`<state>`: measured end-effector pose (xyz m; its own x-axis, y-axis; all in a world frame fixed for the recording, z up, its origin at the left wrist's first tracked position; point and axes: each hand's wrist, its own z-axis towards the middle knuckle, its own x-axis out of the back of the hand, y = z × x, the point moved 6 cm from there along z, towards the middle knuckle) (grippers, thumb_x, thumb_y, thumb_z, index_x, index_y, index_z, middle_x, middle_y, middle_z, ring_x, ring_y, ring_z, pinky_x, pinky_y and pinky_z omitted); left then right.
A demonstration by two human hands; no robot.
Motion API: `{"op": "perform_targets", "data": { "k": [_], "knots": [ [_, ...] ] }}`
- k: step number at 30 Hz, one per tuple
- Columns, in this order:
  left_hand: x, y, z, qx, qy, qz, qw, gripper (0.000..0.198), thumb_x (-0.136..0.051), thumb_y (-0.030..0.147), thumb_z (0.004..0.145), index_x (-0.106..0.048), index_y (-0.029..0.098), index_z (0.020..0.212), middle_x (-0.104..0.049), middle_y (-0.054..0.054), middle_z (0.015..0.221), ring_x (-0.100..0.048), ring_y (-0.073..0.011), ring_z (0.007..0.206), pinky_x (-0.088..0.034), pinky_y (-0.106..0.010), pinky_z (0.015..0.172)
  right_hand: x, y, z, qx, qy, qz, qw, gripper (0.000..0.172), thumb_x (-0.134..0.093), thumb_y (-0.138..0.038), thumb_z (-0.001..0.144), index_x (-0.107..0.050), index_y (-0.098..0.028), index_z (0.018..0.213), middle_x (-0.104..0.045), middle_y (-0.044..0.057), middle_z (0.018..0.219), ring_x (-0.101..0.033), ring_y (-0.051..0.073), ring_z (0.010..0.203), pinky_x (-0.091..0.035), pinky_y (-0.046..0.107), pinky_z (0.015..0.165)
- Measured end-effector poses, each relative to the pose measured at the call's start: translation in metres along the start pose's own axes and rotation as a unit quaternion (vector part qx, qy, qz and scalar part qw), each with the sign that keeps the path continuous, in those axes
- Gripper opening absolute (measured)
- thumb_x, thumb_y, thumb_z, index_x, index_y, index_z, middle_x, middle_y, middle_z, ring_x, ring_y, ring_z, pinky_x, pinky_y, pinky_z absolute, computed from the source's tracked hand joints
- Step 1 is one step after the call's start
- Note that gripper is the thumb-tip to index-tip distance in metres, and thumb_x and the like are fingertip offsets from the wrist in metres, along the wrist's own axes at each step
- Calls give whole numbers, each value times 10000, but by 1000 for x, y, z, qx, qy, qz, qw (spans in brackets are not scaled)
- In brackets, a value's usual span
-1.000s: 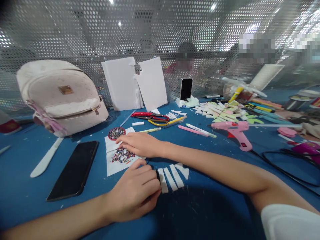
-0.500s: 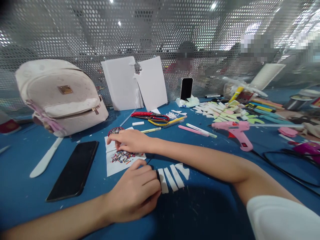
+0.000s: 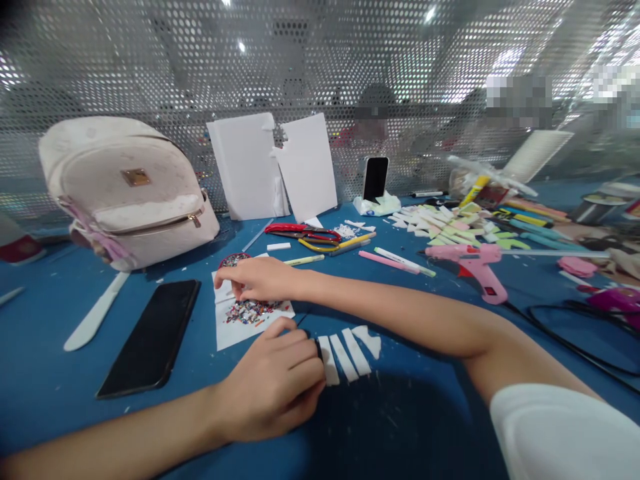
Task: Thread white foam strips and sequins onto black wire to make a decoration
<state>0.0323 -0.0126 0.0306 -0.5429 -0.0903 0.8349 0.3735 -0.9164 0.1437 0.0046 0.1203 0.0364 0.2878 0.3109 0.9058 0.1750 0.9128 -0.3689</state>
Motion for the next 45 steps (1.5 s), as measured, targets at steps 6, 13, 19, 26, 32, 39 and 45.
{"op": "perform_targets", "data": {
  "k": [6,13,19,26,32,39,45],
  "knots": [
    [-1,0,0,-3,-16,2,1000,157,-485,180,923,-534,176,774,-582,-3,718,-482,-156,678,-327,-340,708,-2,-2,1,-14,-14,-40,999,348,-574,-65,884,-549,-208,1200,-695,12,854,-561,181,872,-309,239,612],
    [1,0,0,0,-10,-1,1000,178,-469,171,924,-538,176,760,-583,-3,718,-465,-156,679,-332,-347,705,10,-6,-7,-6,10,32,999,302,-470,-53,938,-512,-142,1222,-641,52,958,-548,148,814,-394,259,714],
    [1,0,0,2,-7,-2,1000,175,-473,169,922,-543,176,762,-576,2,709,-467,-154,677,-329,-346,711,28,-2,-27,-32,92,108,989,241,-491,-57,916,-577,-150,1122,-629,56,992,-570,155,890,-454,289,807],
    [-1,-1,0,9,-9,-5,1000,163,-464,172,927,-552,172,789,-578,-2,708,-473,-155,674,-330,-343,708,23,12,-62,-101,127,259,952,316,-570,-18,825,-578,-165,1104,-627,7,876,-615,118,800,-511,269,765],
    [0,-2,0,25,-12,-27,999,161,-466,174,931,-561,169,801,-588,-10,717,-480,-157,685,-337,-337,712,26,1,-93,-124,191,312,922,258,-648,-95,842,-589,-168,1082,-638,25,931,-650,137,860,-544,306,824],
    [4,-29,0,224,4,-97,970,164,-508,115,876,-515,184,727,-569,29,678,-498,-143,685,-332,-343,772,26,-1,-132,-135,261,351,889,295,-719,-121,830,-583,-184,1084,-625,7,923,-704,139,853,-561,294,840],
    [-1,-47,-4,316,-6,-130,940,195,-482,136,902,-508,198,719,-536,38,655,-492,-156,687,-334,-330,740,17,7,-152,-138,293,455,830,383,-747,-83,799,-559,-211,1107,-581,-22,909,-729,133,837,-593,252,788]
  ]
}}
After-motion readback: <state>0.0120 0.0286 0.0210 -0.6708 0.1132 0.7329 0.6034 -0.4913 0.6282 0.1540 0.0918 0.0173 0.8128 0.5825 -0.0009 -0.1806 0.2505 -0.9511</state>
